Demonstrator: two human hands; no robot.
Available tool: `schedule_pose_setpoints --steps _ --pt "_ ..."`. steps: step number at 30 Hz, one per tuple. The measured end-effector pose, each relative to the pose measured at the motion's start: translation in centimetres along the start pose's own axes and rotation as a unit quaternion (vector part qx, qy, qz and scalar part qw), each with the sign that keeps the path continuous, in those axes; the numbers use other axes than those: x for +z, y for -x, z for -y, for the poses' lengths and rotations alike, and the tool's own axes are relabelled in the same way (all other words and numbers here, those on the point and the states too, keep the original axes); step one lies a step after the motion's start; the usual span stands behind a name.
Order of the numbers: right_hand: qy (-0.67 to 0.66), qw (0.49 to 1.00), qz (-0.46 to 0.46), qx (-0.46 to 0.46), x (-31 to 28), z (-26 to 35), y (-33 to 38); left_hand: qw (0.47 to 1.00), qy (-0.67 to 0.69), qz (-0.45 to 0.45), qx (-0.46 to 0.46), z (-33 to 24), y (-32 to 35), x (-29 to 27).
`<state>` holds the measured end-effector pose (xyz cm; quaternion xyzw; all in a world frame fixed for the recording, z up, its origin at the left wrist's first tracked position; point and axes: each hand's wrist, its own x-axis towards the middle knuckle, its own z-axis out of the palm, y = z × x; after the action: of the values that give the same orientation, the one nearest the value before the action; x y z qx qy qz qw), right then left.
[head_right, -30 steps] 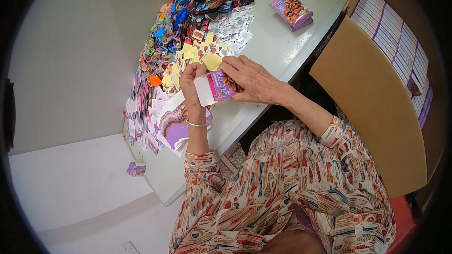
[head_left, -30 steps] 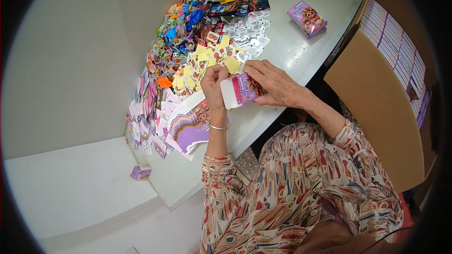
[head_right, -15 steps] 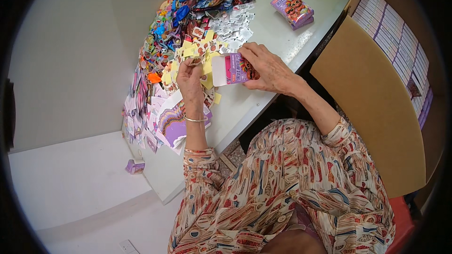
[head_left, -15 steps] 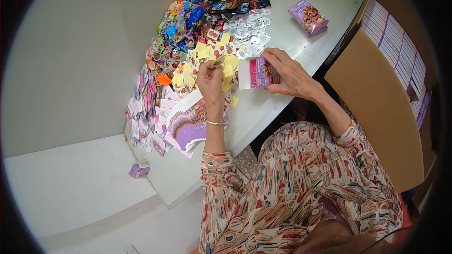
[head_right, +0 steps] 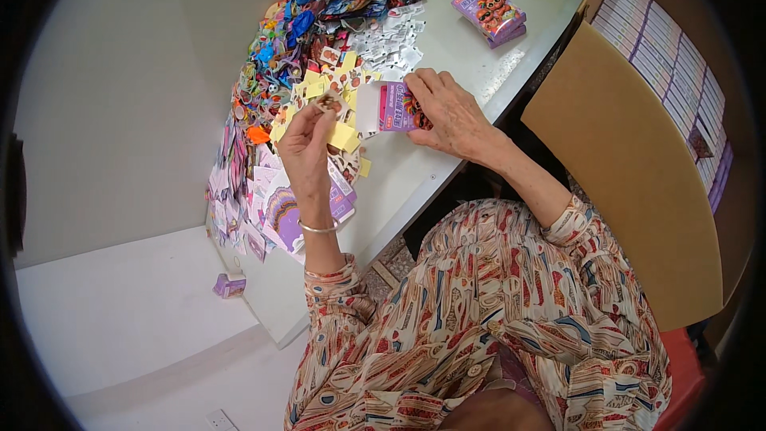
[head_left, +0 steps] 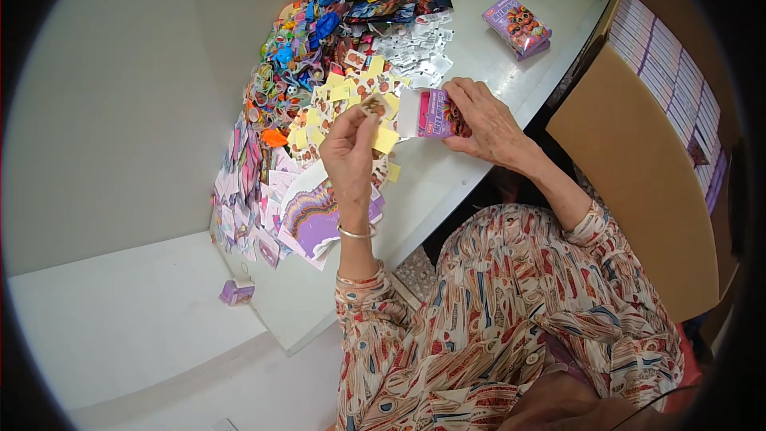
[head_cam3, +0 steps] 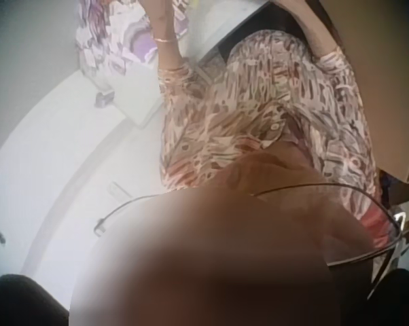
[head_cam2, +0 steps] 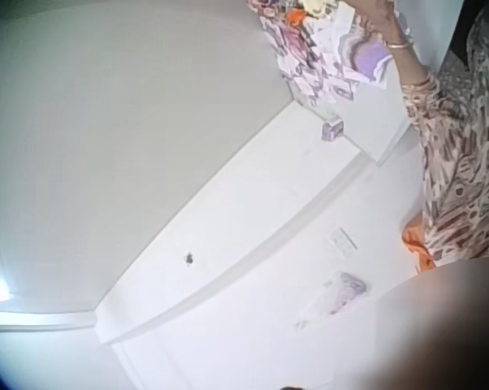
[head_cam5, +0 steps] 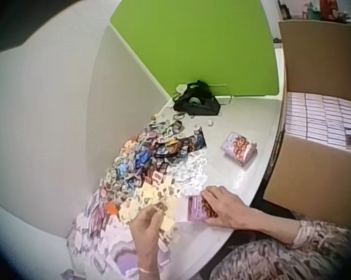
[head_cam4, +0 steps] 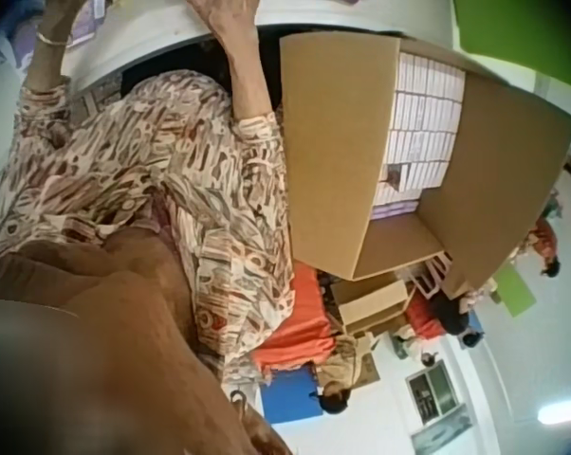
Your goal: Sort and organize various small colorful packaged items on a workspace table.
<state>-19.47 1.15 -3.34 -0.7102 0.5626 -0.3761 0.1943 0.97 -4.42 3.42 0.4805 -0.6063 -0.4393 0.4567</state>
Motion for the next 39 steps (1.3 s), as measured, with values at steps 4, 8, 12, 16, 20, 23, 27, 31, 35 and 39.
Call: schedule_pose_setpoints --steps 4,8,12,16,20,23,27,31,35,39 --pt "0.028 0.999 -0.03 0.007 0.5 0.9 0.1 0.991 -0.117 0.06 0.03 -0.4 0.7 0.5" --pt "0.035 0.999 -0.021 0.016 0.7 1.4 0.1 0.964 -0.237 0.074 0.092 -0.2 1.0 0.8" --pt "0.025 0.999 -0.01 0.036 0.7 1.1 0.3 0.988 -0.143 0.044 0.05 0.0 0.8 0.7" --pt "0.018 0.999 -0.01 0.036 0.8 1.3 0.3 0.978 -0.191 0.064 0.048 -0.4 0.7 0.4" --pt "0.025 0.999 -0.024 0.032 1.1 1.4 0.3 0.956 -0.258 0.037 0.135 -0.5 0.7 1.2" --pt "0.049 0.998 -0.013 0.035 1.2 2.2 0.2 0.916 -0.32 0.0 0.241 -0.9 0.9 1.8" --pt "0.062 0.998 -0.019 0.023 1.5 2.3 0.3 0.892 -0.348 0.021 0.287 -0.4 1.0 2.8" --pt "0.055 0.998 -0.028 0.028 1.5 2.1 0.4 0.942 -0.276 0.138 0.131 -0.5 0.6 1.7" --pt "0.052 0.998 -0.022 0.028 1.2 2.3 0.3 0.948 -0.211 0.229 0.059 0.0 0.8 1.2" --pt "0.05 0.997 -0.023 0.053 1.4 2.0 0.4 0.96 -0.125 0.243 -0.052 -1.6 1.6 1.2"
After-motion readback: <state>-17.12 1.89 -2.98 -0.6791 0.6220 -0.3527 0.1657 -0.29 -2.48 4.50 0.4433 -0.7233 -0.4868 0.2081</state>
